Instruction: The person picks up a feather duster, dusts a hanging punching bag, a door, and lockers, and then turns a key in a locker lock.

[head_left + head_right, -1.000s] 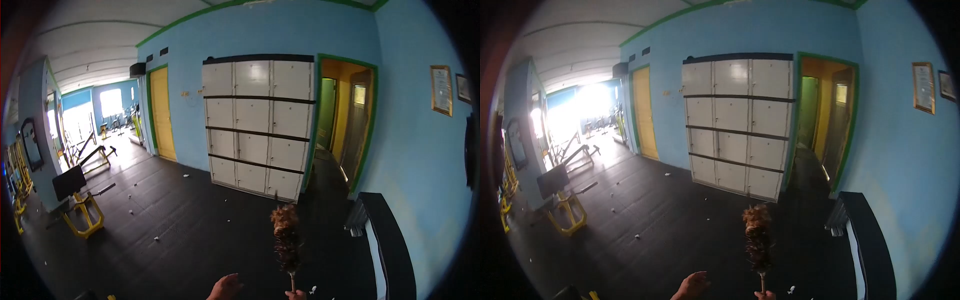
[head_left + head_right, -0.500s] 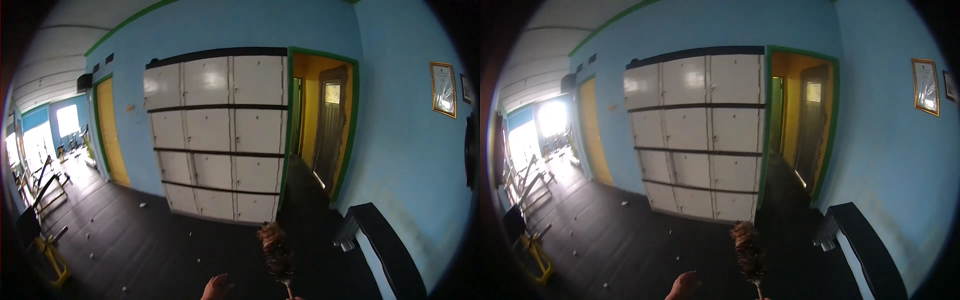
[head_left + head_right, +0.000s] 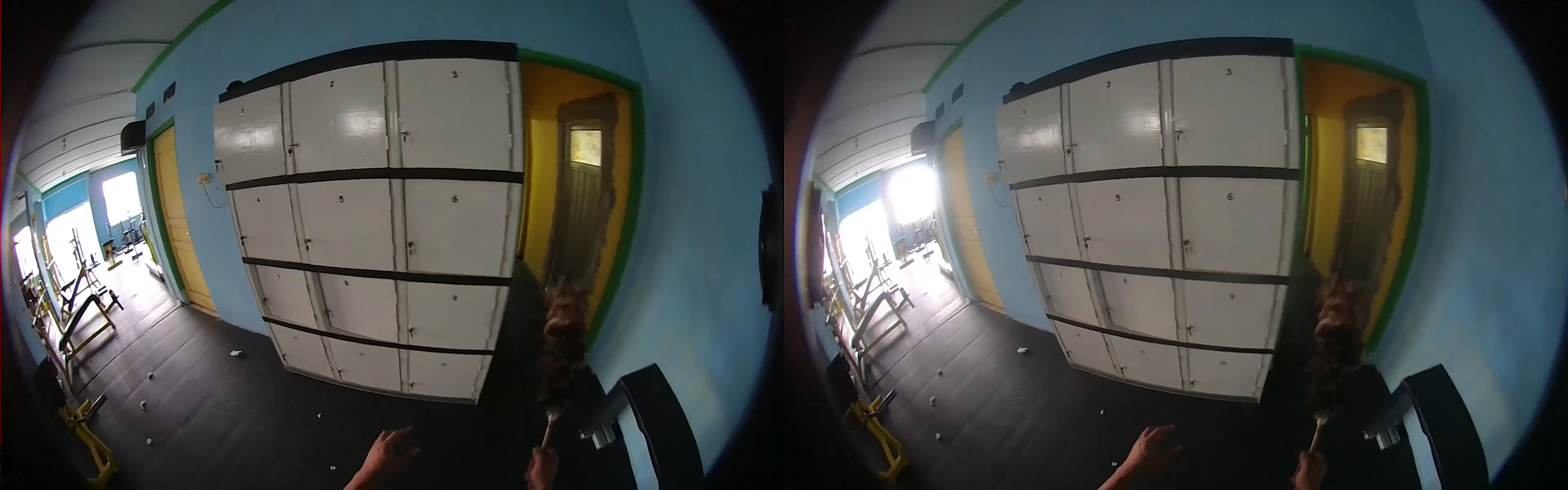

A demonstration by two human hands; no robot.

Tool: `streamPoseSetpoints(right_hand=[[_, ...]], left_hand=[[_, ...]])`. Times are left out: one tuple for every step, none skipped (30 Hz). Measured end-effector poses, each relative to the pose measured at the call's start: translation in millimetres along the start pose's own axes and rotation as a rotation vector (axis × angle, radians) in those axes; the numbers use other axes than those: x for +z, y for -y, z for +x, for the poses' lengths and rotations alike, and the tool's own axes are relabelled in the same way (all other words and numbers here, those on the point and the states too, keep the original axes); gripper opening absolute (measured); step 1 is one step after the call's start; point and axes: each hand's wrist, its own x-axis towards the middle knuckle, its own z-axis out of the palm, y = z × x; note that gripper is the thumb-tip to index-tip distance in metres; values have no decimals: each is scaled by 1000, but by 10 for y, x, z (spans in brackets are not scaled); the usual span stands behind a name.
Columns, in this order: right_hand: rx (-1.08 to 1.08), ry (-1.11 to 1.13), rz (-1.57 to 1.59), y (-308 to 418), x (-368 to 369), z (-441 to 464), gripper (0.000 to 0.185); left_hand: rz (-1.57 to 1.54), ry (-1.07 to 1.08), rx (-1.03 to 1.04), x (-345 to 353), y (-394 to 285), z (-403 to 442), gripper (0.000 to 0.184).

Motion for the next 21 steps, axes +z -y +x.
streamPoseSetpoints(right_hand=[[125, -5, 239, 539, 173, 128, 26], [78, -4, 295, 869, 352, 321, 24], [27, -11, 355, 1165, 528, 541, 23], [-59, 33, 398, 1502, 686, 715, 20], [-144, 71, 441, 1818, 820, 893, 18], [-263, 115, 492, 2058, 957, 1133, 21], [-374, 156, 539, 2243, 1107, 1365, 25], [-399, 137, 484, 2419, 1233, 1584, 33], [-459, 102, 474, 2723, 1360, 1668, 22], [-444, 61, 448, 2919, 1466, 1855, 25], [-524, 20, 454, 3150, 1565, 2037, 27], [-609, -23, 461, 3365, 1659, 2179, 29], [-638, -68, 412, 3614, 1724, 2371, 31], [-666, -108, 360, 3855, 1767, 2517, 33], [-687, -127, 360, 4138, 1811, 2654, 33], [-707, -190, 368, 4404, 1851, 2763, 33], [-727, -255, 382, 4661, 1899, 2882, 32], [-753, -276, 395, 4930, 1932, 2987, 32], [-741, -366, 366, 5197, 1952, 3089, 31], [-723, -457, 337, 5446, 1951, 3207, 30], [-745, -478, 348, 5663, 1964, 3536, 30]], left_hand=[[51, -85, 102, -112, 88, 280, 54], [95, -165, 210, -207, 134, 521, 54], [88, -161, 217, -335, 154, 754, 54], [150, -234, 208, -511, 176, 1021, 54], [212, -304, 203, -687, 185, 1301, 53], [191, -367, 250, -863, 157, 1567, 53], [171, -422, 292, -1041, 140, 1808, 52], [141, -436, 287, -1183, 192, 2083, 51], [113, -446, 276, -1327, 211, 2331, 51], [142, -480, 333, -1482, 221, 2555, 50], [162, -525, 402, -1644, 150, 2809, 50], [179, -548, 446, -1815, 122, 3009, 50], [187, -584, 496, -1974, 97, 3270, 50], [229, -601, 556, -2129, 123, 3513, 52], [261, -617, 607, -2286, 25, 3731, 53], [300, -617, 641, -2442, -111, 3915, 53], [342, -619, 678, -2574, -211, 4118, 53], [334, -633, 710, -2672, -278, 4326, 53], [330, -617, 736, -2757, -359, 4540, 53], [325, -599, 760, -2821, -440, 4752, 53], [315, -611, 789, -2864, -534, 4938, 53]])
